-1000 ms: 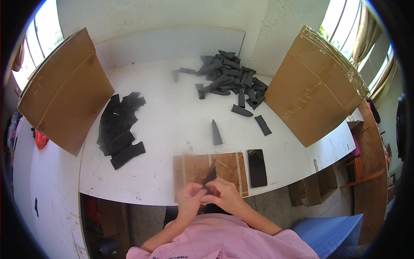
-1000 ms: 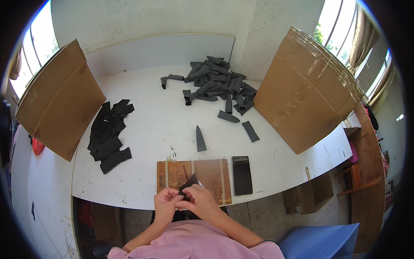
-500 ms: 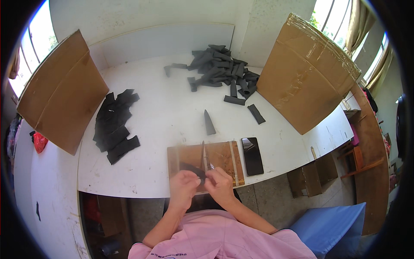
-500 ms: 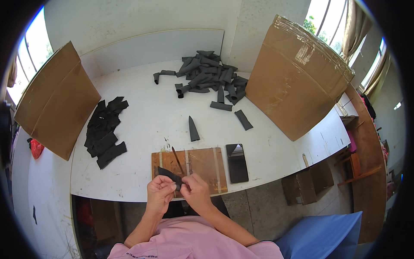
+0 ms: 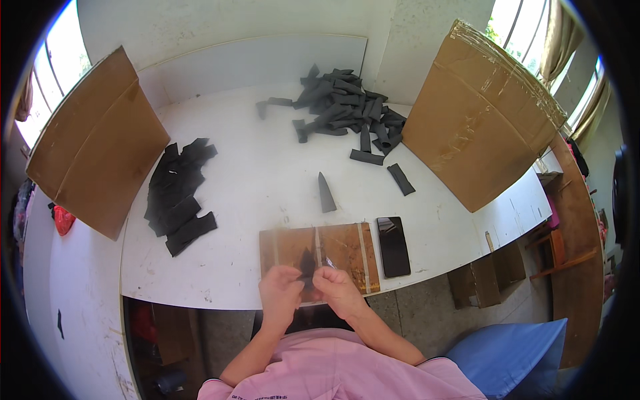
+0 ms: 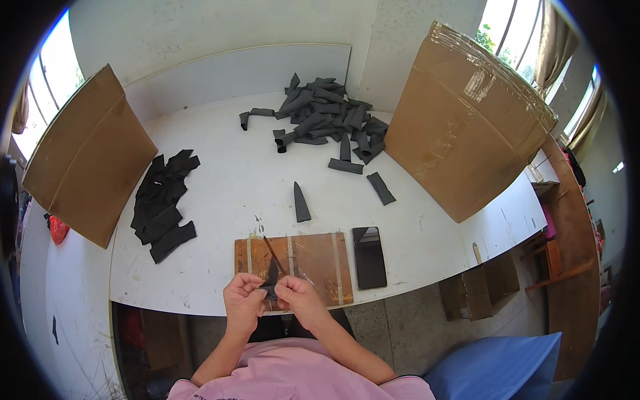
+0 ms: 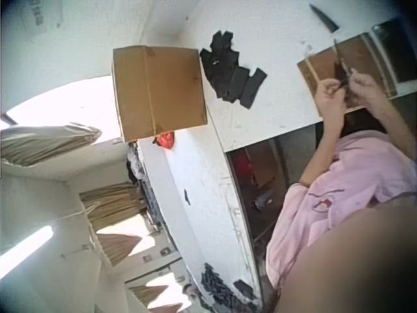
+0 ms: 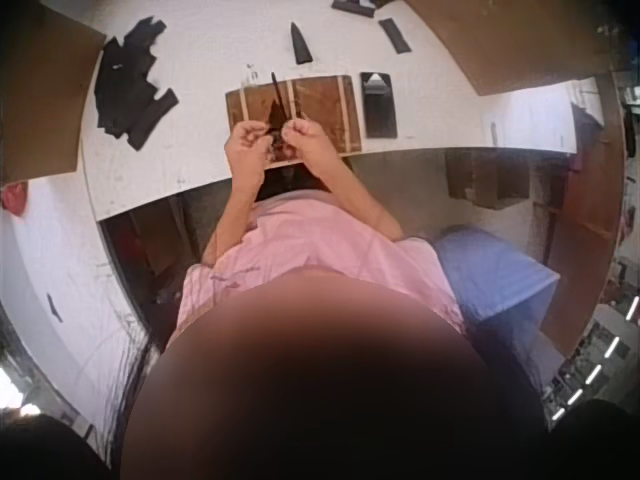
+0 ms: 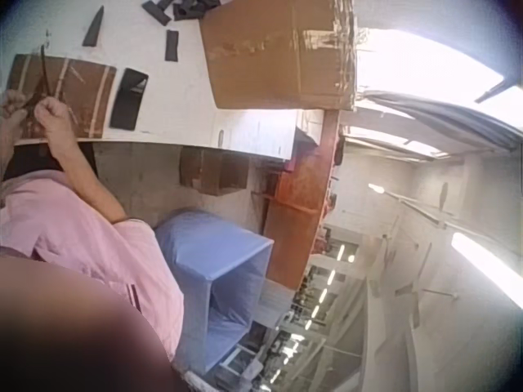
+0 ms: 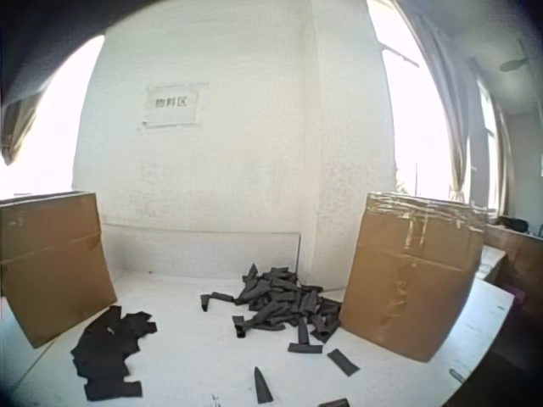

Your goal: Sorting and preparing small black foam components at a manufacturing workbench.

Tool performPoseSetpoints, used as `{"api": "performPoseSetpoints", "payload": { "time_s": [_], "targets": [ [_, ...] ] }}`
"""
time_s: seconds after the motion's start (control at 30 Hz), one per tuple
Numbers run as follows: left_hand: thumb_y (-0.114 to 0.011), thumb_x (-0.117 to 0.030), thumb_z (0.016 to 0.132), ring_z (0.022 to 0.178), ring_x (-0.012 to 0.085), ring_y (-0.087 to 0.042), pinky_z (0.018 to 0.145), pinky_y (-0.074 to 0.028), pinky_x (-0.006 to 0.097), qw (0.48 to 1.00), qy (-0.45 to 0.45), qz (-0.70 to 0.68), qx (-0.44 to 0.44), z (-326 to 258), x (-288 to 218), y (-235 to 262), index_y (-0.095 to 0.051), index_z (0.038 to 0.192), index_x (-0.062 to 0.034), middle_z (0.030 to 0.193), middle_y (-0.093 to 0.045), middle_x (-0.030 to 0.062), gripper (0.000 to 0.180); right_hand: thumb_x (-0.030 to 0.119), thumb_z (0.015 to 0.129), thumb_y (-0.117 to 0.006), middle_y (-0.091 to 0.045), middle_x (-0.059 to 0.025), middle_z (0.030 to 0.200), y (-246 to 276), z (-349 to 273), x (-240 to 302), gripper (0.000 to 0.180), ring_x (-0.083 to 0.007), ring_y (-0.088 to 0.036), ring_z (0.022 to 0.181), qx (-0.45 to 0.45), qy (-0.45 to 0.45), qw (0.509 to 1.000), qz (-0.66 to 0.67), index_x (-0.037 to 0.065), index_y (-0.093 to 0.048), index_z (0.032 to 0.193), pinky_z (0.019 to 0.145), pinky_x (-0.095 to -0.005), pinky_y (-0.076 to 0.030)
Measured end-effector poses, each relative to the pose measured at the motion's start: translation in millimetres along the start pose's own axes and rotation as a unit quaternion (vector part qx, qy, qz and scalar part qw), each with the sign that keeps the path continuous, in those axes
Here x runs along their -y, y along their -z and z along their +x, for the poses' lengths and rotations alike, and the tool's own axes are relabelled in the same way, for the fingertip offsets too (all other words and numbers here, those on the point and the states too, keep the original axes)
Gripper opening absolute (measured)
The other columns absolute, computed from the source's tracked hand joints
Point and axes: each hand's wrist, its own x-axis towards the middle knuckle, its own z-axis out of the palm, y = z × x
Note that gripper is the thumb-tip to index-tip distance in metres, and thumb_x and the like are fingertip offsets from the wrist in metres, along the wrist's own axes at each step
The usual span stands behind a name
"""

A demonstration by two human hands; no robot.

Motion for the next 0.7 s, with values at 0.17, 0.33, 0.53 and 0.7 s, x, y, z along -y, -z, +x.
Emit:
{"api": "performPoseSetpoints", "payload": {
  "time_s": [0.17,0.33,0.53,0.7],
  "targets": [
    [-0.053,0.009,0.073,0.038,0.0033,-0.037,0.036,-0.032,0.017,0.837,0.235,-0.402,0.288,-14,-20,5,-0.045,0.105,0.0033,0.068,-0.052,0.0048,0.033,0.018,0.083,-0.055,-0.049,0.0023,0.077,-2,-5,9,0.013,-0.0064,-0.045,0.07,0.042,0.028,0.995,0.084,0.006,-0.053,0.079,0.062,-0.0212,-0.037],
    [-0.049,0.008,0.075,0.06,0.0027,-0.046,0.048,-0.036,0.015,0.981,-0.071,0.149,0.105,-19,-18,-13,-0.05,0.103,0.0,0.078,-0.052,0.0012,0.029,0.012,0.082,-0.055,-0.05,-0.002,0.088,-6,-1,28,0.01,-0.0104,-0.047,0.082,0.011,0.171,0.98,-0.1,0.003,-0.053,0.077,0.071,-0.0227,-0.038],
    [-0.048,0.006,0.08,0.06,0.0095,-0.052,0.049,-0.043,0.02,0.996,-0.08,-0.019,0.034,-6,-43,-29,-0.052,0.092,0.0018,0.078,-0.054,0.0064,0.014,0.007,0.076,-0.057,-0.052,-0.0077,0.075,-38,2,75,0.009,-0.0176,-0.051,0.067,-0.039,0.306,0.874,-0.376,0.0,-0.051,0.075,0.063,-0.026,-0.04],
    [-0.047,0.006,0.079,0.034,0.0035,-0.034,0.03,-0.032,0.017,0.877,0.046,-0.391,0.275,20,-84,-25,-0.047,0.097,0.0037,0.088,-0.056,0.0157,0.018,0.011,0.079,-0.054,-0.05,-0.0032,0.069,-62,13,124,0.013,-0.0098,-0.046,0.062,0.0,0.182,0.933,-0.311,0.001,-0.049,0.073,0.056,-0.022,-0.037]
  ]
}}
